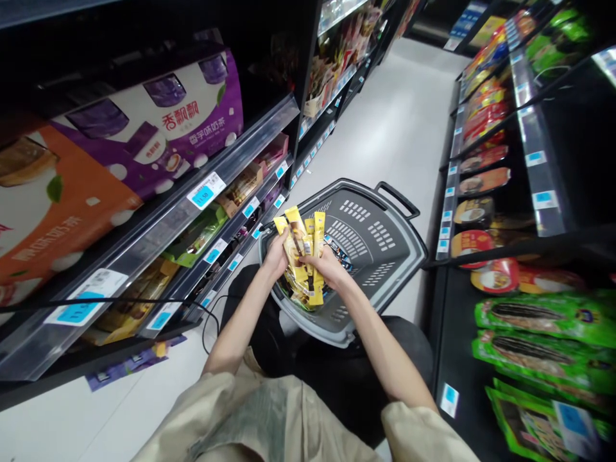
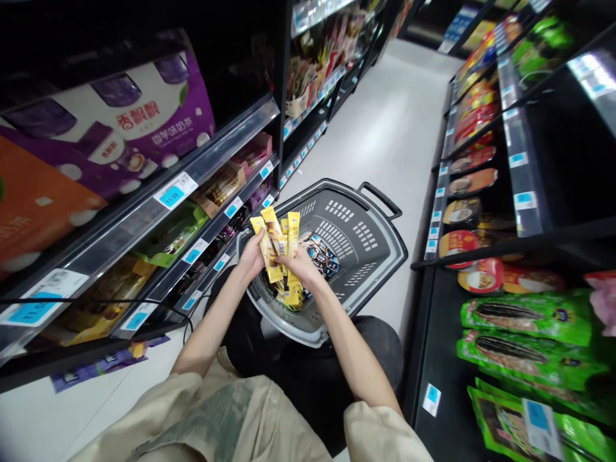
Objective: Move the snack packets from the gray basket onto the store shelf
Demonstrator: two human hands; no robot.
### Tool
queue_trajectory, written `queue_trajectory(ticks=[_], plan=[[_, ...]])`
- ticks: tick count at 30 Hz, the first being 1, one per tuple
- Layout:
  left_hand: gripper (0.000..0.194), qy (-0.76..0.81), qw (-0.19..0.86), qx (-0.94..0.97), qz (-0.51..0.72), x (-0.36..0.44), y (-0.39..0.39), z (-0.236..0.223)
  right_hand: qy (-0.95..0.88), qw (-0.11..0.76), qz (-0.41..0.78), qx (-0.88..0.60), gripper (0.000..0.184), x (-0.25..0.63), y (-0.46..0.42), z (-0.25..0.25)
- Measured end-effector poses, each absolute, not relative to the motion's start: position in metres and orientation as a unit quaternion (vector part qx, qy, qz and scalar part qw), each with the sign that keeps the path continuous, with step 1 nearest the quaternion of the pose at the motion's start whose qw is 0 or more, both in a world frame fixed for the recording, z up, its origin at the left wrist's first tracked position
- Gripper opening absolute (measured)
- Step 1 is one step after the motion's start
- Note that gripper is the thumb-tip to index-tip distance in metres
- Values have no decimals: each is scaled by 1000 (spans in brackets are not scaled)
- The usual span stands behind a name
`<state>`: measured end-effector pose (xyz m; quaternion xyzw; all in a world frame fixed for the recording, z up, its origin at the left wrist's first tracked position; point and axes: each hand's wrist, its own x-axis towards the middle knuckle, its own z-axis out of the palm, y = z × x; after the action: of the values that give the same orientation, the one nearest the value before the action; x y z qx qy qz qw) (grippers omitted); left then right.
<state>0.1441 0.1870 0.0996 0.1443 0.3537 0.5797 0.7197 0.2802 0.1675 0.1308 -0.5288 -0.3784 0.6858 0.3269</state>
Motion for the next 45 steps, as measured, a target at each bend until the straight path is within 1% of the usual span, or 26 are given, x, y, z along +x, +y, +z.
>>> queue_trajectory(ticks=[5,9,12,15,19,22,24,26,30,35,38,42,45], plan=[[58,350,721,161,577,138,188,104,-417,287,682,-528,42,289,170,129],[53,394,650,184,623,139,186,100,-434,223,700,-522,42,303,173,136],[50,406,618,204,642,140,185,93,-459,200,694,-517,36,323,178,148],[49,420,609,218,637,140,185,86,-451,239,673,-536,35,348,187,158],[53,448,619,231,603,139,184,81,-385,369,614,-582,43,375,200,163],[55,446,654,260,553,140,183,83,-335,479,564,-584,42,383,206,163],[56,425,679,287,525,140,182,85,-314,519,549,-575,42,385,208,164],[59,409,696,318,498,141,181,87,-311,519,555,-571,43,383,209,164],[66,411,704,378,439,142,180,87,-345,473,575,-570,42,364,206,158],[68,378,734,385,413,147,176,86,-378,423,624,-537,41,322,198,142],[63,380,759,351,395,147,174,92,-337,432,655,-520,42,307,199,137],[58,390,765,287,424,145,174,102,-228,470,703,-483,42,299,202,134],[55,399,765,282,420,144,175,101,-198,445,735,-473,39,292,198,133]])
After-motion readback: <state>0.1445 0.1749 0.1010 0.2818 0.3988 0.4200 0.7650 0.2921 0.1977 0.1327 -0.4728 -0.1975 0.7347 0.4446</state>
